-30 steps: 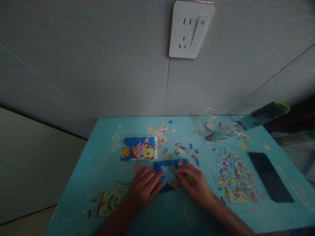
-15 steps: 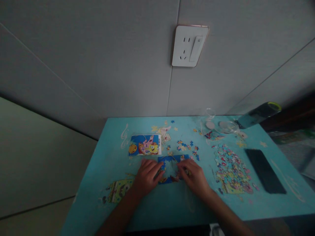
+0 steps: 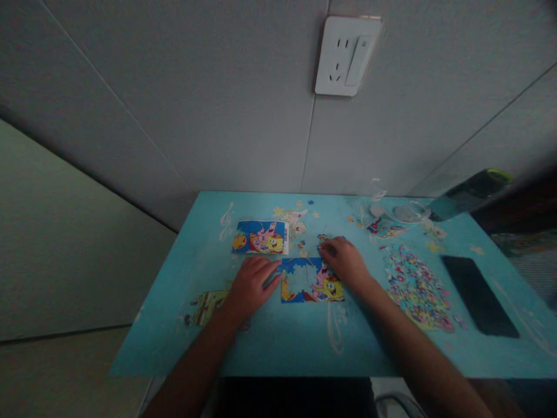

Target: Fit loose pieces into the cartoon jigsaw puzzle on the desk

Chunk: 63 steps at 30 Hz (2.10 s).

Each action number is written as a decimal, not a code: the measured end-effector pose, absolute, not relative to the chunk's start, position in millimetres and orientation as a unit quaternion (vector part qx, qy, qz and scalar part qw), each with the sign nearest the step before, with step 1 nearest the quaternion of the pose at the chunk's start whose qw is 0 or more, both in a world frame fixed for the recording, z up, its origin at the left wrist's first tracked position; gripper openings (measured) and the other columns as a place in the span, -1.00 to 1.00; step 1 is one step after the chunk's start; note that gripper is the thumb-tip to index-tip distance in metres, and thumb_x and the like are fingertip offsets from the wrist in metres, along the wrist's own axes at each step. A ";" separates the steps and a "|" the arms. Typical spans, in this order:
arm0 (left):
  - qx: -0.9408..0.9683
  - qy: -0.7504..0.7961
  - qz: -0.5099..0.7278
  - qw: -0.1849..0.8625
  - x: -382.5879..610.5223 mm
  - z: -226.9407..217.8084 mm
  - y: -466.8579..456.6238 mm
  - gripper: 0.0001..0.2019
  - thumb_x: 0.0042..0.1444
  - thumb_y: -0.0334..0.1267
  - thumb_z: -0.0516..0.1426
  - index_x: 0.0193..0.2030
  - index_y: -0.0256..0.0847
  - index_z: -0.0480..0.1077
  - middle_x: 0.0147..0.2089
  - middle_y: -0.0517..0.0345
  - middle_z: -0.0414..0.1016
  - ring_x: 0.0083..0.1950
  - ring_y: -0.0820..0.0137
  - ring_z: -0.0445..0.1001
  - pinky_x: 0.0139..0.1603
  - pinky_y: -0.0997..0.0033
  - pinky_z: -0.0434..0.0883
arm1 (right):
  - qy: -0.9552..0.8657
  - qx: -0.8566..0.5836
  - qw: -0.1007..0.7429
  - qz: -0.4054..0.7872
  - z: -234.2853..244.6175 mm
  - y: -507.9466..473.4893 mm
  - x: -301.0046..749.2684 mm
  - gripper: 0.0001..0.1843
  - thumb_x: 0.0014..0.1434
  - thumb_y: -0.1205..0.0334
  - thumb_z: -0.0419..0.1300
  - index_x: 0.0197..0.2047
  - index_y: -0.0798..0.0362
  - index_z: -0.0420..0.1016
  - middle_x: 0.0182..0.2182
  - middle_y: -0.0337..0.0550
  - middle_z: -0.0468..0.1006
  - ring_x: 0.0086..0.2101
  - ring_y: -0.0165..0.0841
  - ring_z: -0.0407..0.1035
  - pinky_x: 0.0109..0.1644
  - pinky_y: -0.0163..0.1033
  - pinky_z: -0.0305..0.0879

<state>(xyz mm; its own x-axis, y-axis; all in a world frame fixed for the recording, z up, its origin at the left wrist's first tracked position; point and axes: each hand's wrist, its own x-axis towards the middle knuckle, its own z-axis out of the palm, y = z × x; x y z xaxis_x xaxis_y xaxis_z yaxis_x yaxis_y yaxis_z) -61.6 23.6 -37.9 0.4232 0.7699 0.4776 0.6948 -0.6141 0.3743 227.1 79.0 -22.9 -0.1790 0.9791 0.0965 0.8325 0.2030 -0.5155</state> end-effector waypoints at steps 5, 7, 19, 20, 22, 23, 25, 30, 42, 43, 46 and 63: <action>0.843 0.437 0.308 0.066 -62.6 -41.1 26.9 -0.72 0.31 -0.20 0.15 0.11 -0.20 0.45 -0.12 0.01 0.54 -0.05 0.24 0.48 0.06 0.09 0.42 | -0.739 -0.600 0.227 0.206 -24.1 74.1 234.5 -0.82 0.25 0.19 0.21 -0.16 0.05 0.60 -0.27 -0.09 0.62 -0.28 -0.27 0.48 -0.13 -0.19 0.36; 0.846 0.433 0.302 0.069 -61.1 -41.4 26.9 -0.72 0.31 -0.19 0.15 0.11 -0.21 0.45 -0.13 0.01 0.54 -0.06 0.25 0.48 0.05 0.10 0.43 | -0.734 -0.600 0.233 0.218 -23.4 68.3 238.6 -0.80 0.27 0.18 0.18 -0.13 0.05 0.59 -0.30 -0.12 0.64 -0.34 -0.30 0.48 -0.19 -0.20 0.37; 0.851 0.432 0.284 0.090 -55.8 -43.5 27.0 -0.70 0.35 -0.17 0.10 0.15 -0.18 0.42 -0.07 0.00 0.54 -0.01 0.23 0.48 0.09 0.06 0.41 | -0.671 -0.578 0.296 0.358 -15.6 27.3 234.8 -0.70 0.24 0.03 0.23 -0.10 0.01 0.68 -0.28 -0.10 0.70 -0.33 -0.24 0.55 -0.19 -0.12 0.46; 0.853 0.431 0.282 0.091 -55.1 -42.7 27.5 -0.69 0.35 -0.17 0.10 0.16 -0.17 0.41 -0.07 0.00 0.54 -0.01 0.23 0.48 0.10 0.06 0.40 | -0.670 -0.577 0.290 0.365 -15.2 27.0 233.6 -0.71 0.23 0.04 0.24 -0.11 0.01 0.68 -0.28 -0.11 0.71 -0.34 -0.24 0.55 -0.20 -0.14 0.46; 0.852 0.432 0.281 0.089 -54.6 -41.0 28.6 -0.68 0.35 -0.18 0.10 0.19 -0.17 0.39 -0.05 -0.01 0.53 0.01 0.23 0.48 0.12 0.05 0.39 | -0.672 -0.570 0.280 0.381 -14.2 27.0 232.7 -0.72 0.22 0.04 0.25 -0.14 0.01 0.67 -0.30 -0.12 0.70 -0.36 -0.26 0.54 -0.24 -0.18 0.45; 0.852 0.433 0.282 0.088 -54.8 -40.3 28.9 -0.67 0.35 -0.18 0.09 0.20 -0.17 0.39 -0.04 -0.01 0.53 0.02 0.23 0.47 0.13 0.05 0.39 | -0.673 -0.567 0.276 0.386 -13.7 27.1 233.2 -0.73 0.22 0.04 0.25 -0.15 0.01 0.67 -0.31 -0.13 0.70 -0.37 -0.28 0.54 -0.26 -0.20 0.44; 0.851 0.435 0.282 0.086 -55.9 -39.6 29.1 -0.67 0.35 -0.18 0.10 0.20 -0.18 0.39 -0.04 -0.01 0.53 0.02 0.23 0.47 0.13 0.06 0.39 | -0.679 -0.566 0.267 0.383 -12.3 27.5 235.3 -0.74 0.23 0.04 0.23 -0.18 0.01 0.66 -0.33 -0.14 0.69 -0.39 -0.29 0.52 -0.28 -0.22 0.41; 0.859 0.430 0.262 0.094 -57.1 -40.0 27.3 -0.65 0.35 -0.17 0.10 0.21 -0.20 0.39 -0.06 -0.01 0.52 0.00 0.22 0.45 0.11 0.07 0.39 | -0.678 -0.573 0.274 0.370 -9.3 29.2 241.4 -0.72 0.23 0.03 0.23 -0.21 0.03 0.67 -0.33 -0.11 0.68 -0.40 -0.29 0.50 -0.29 -0.20 0.39; 0.881 0.391 0.237 0.121 -53.3 -40.2 23.8 -0.63 0.35 -0.22 0.09 0.26 -0.14 0.35 -0.01 0.01 0.51 0.04 0.23 0.44 0.11 0.08 0.38 | -0.621 -0.556 0.300 0.464 -10.4 26.9 235.6 -0.72 0.18 0.01 0.29 -0.24 0.06 0.65 -0.39 -0.15 0.64 -0.44 -0.36 0.45 -0.37 -0.26 0.34; 0.881 0.391 0.237 0.122 -53.6 -40.1 23.7 -0.63 0.35 -0.22 0.09 0.26 -0.14 0.34 -0.01 0.01 0.51 0.04 0.23 0.44 0.11 0.08 0.39 | -0.616 -0.556 0.302 0.469 -10.3 26.7 235.0 -0.72 0.17 0.01 0.30 -0.23 0.06 0.64 -0.40 -0.15 0.64 -0.44 -0.36 0.44 -0.37 -0.26 0.34; 0.880 0.391 0.240 0.121 -54.2 -39.9 23.6 -0.63 0.35 -0.22 0.09 0.26 -0.14 0.34 -0.01 0.01 0.51 0.03 0.23 0.44 0.10 0.08 0.38 | -0.609 -0.561 0.303 0.472 -10.1 26.3 233.9 -0.71 0.15 0.00 0.31 -0.23 0.06 0.64 -0.41 -0.15 0.63 -0.46 -0.36 0.43 -0.38 -0.26 0.33; 0.893 0.369 0.232 0.112 -57.9 -39.1 26.4 -0.75 0.30 -0.10 0.18 -0.01 -0.22 0.46 -0.12 0.03 0.53 -0.01 0.24 0.45 0.10 0.15 0.34 | -0.694 -0.566 0.285 0.341 -10.6 26.2 235.6 -0.75 0.24 0.10 0.23 -0.14 0.04 0.66 -0.35 -0.15 0.65 -0.44 -0.35 0.41 -0.31 -0.24 0.33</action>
